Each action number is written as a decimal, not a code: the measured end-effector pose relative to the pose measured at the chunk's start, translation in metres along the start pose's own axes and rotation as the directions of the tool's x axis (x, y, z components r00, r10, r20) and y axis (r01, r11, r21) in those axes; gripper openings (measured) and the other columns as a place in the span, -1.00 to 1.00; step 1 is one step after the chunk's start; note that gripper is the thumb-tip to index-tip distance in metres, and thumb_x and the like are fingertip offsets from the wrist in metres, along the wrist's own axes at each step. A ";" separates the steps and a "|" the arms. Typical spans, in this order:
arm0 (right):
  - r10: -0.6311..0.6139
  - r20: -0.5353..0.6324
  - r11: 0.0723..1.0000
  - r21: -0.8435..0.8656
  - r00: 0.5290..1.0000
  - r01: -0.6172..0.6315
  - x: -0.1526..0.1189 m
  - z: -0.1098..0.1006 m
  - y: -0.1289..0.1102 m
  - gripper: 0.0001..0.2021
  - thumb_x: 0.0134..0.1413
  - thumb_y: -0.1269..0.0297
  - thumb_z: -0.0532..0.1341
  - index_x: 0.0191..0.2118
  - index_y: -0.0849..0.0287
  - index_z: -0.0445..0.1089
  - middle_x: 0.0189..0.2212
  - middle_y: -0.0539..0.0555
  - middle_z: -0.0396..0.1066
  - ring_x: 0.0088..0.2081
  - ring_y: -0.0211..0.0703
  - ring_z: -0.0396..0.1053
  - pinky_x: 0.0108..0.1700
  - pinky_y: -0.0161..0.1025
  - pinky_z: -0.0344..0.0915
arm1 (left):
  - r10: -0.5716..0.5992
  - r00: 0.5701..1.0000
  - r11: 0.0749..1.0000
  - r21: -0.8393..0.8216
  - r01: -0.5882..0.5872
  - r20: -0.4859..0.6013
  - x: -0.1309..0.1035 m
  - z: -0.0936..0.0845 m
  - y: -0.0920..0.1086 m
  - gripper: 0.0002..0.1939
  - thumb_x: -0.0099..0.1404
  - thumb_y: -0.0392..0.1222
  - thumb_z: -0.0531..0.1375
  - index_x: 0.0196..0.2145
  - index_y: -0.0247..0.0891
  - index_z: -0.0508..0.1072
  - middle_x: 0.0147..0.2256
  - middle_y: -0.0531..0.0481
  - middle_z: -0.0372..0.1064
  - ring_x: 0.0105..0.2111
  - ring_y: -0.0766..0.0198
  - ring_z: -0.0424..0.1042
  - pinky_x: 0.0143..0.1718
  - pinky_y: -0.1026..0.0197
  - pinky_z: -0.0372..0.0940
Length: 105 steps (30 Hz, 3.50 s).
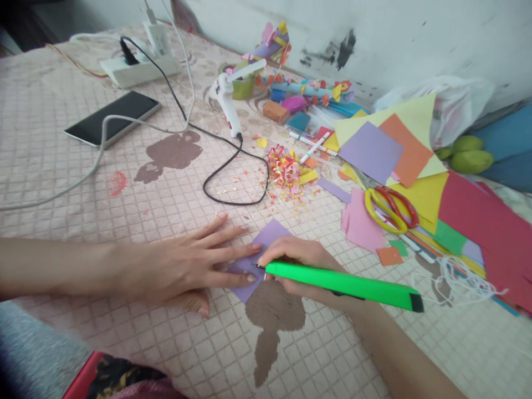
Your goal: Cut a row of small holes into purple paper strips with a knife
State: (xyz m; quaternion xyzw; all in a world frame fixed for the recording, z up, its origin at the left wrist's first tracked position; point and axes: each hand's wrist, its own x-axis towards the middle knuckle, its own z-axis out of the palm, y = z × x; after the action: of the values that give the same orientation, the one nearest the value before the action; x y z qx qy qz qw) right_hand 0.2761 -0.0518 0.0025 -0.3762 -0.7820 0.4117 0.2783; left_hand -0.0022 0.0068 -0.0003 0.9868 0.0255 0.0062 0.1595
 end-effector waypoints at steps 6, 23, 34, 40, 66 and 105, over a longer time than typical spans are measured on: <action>0.027 -0.009 1.000 -0.003 1.000 -0.027 0.001 0.000 -0.004 -0.78 0.16 0.52 0.24 -0.14 0.07 0.47 -0.36 -0.02 0.55 -0.31 -0.24 0.52 -0.24 -0.32 0.41 | 0.008 1.000 1.000 -0.002 -0.008 -0.030 0.001 0.002 0.003 -0.38 0.43 0.13 0.12 0.34 -0.13 0.21 0.42 -0.26 -0.15 0.41 -0.34 -0.16 0.31 -0.52 -0.21; 0.015 -0.016 0.998 -0.055 1.000 -0.016 0.001 0.001 -0.004 -0.79 0.17 0.51 0.24 -0.15 0.06 0.47 -0.37 -0.02 0.56 -0.32 -0.22 0.52 -0.24 -0.29 0.40 | -0.006 0.999 1.000 -0.027 0.005 -0.051 -0.001 0.002 0.004 -0.38 0.38 0.13 0.19 0.32 -0.05 0.25 0.42 -0.24 -0.12 0.40 -0.39 -0.15 0.30 -0.53 -0.23; 0.069 -0.011 0.998 -0.004 0.998 -0.069 -0.001 0.002 -0.004 -0.77 0.14 0.55 0.24 -0.15 0.08 0.47 -0.35 0.00 0.53 -0.35 -0.24 0.50 -0.30 -0.32 0.39 | 0.002 0.998 0.999 -0.050 -0.005 -0.059 0.000 0.003 0.000 -0.33 0.39 0.17 0.17 0.36 -0.08 0.18 0.42 -0.24 -0.12 0.42 -0.28 -0.16 0.33 -0.50 -0.31; 0.063 -0.022 0.998 0.010 0.998 -0.063 -0.004 0.004 0.003 -0.75 0.14 0.55 0.23 -0.13 0.08 0.47 -0.34 0.00 0.54 -0.35 -0.25 0.51 -0.27 -0.31 0.41 | 0.039 0.998 0.999 -0.033 -0.040 -0.040 0.001 0.000 -0.002 -0.36 0.42 0.17 0.11 0.34 -0.16 0.22 0.41 -0.32 -0.14 0.41 -0.36 -0.17 0.30 -0.54 -0.24; 0.130 0.004 0.990 0.052 0.992 -0.130 -0.005 0.003 -0.006 -0.80 0.20 0.43 0.24 -0.09 0.08 0.47 -0.31 0.03 0.51 -0.30 -0.18 0.49 -0.28 -0.28 0.41 | 0.023 0.995 1.000 -0.010 -0.024 -0.102 -0.001 0.004 0.000 -0.37 0.39 0.18 0.16 0.31 -0.09 0.26 0.40 -0.22 -0.03 0.42 -0.25 -0.16 0.36 -0.43 -0.25; 0.128 -0.005 0.990 0.056 0.992 -0.127 -0.007 0.003 -0.002 -0.68 0.13 0.58 0.26 -0.08 0.02 0.46 -0.27 -0.05 0.49 -0.27 -0.28 0.47 -0.23 -0.35 0.37 | -0.041 0.995 0.997 0.067 0.047 -0.090 -0.001 0.004 0.009 -0.30 0.35 0.21 0.20 0.35 0.00 0.18 0.37 -0.25 0.04 0.39 -0.35 -0.08 0.30 -0.53 -0.20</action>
State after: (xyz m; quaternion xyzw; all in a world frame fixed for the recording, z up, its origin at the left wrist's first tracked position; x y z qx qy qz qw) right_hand 0.2765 -0.0594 0.0016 -0.4192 -0.7435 0.4486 0.2651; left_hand -0.0025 -0.0026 -0.0010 0.9897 0.0546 0.0454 0.1244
